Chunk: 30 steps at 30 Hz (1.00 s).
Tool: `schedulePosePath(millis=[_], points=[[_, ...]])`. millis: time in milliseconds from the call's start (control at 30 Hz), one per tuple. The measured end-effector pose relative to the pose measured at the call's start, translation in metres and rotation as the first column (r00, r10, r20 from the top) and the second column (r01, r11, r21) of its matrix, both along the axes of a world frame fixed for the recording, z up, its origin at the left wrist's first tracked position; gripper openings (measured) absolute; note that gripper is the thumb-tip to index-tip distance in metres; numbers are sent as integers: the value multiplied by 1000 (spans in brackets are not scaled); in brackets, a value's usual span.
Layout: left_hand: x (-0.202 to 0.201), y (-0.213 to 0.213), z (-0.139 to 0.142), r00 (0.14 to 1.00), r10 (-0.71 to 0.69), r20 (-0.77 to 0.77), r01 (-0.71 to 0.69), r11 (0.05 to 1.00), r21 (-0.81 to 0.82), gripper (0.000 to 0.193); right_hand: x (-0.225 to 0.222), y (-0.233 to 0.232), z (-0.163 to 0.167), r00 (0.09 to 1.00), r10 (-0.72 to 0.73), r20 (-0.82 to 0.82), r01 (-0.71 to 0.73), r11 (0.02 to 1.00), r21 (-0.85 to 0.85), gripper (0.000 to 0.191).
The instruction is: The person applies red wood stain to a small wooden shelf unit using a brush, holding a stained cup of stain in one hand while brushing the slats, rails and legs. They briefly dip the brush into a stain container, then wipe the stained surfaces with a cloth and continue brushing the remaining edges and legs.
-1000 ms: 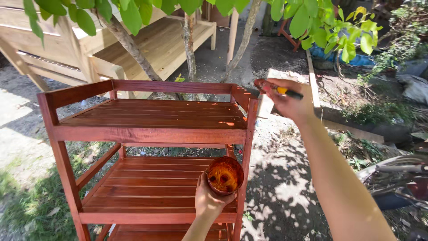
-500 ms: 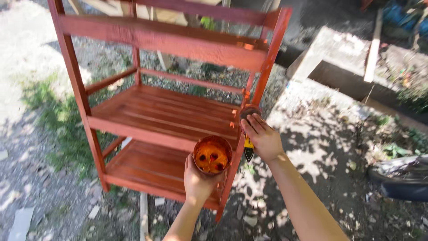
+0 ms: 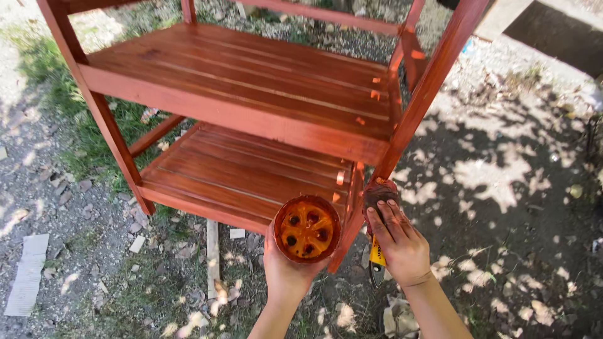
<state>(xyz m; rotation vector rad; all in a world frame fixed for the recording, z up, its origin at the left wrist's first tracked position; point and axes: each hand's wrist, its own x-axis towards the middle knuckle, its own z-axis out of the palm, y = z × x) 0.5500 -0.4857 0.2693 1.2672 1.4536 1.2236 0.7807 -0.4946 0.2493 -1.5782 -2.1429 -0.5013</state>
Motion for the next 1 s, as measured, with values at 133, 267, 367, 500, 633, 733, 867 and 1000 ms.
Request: schedulePosePath(millis=[133, 267, 367, 500, 633, 733, 867, 1000], points=[[-2, -9, -52, 990, -13, -142, 29, 993, 112, 101, -8, -30, -55, 1000, -21, -23, 20, 999, -35, 45], [-14, -35, -96, 793, 13, 609, 144, 968, -208, 88, -31, -60, -105, 996, -80, -30, 79, 997, -12, 37], [-25, -51, -124, 855, -58, 515, 147, 980, -133, 73, -45, -83, -143, 996, -83, -9, 83, 994, -70, 42], [-32, -64, -153, 386, 230, 894, 318, 876, -362, 46, -62, -109, -198, 997, -76, -23, 73, 992, -104, 38], [-38, -66, -179, 194, 521, 831, 368, 747, -554, 57, -78, -130, -249, 995, -100, -18, 97, 985, -141, 37], [-43, -72, -193, 216, 498, 840, 372, 753, -543, 57, -85, -138, -276, 990, -136, -28, 131, 983, -132, 36], [-48, -82, -199, 382, 270, 884, 301, 868, -395, 51, -95, -147, -298, 984, -171, -55, 161, 974, -157, 36], [-47, -85, -195, 923, -105, 370, 156, 981, -111, 77, -100, -159, -312, 986, -164, -26, 153, 957, -246, 40]])
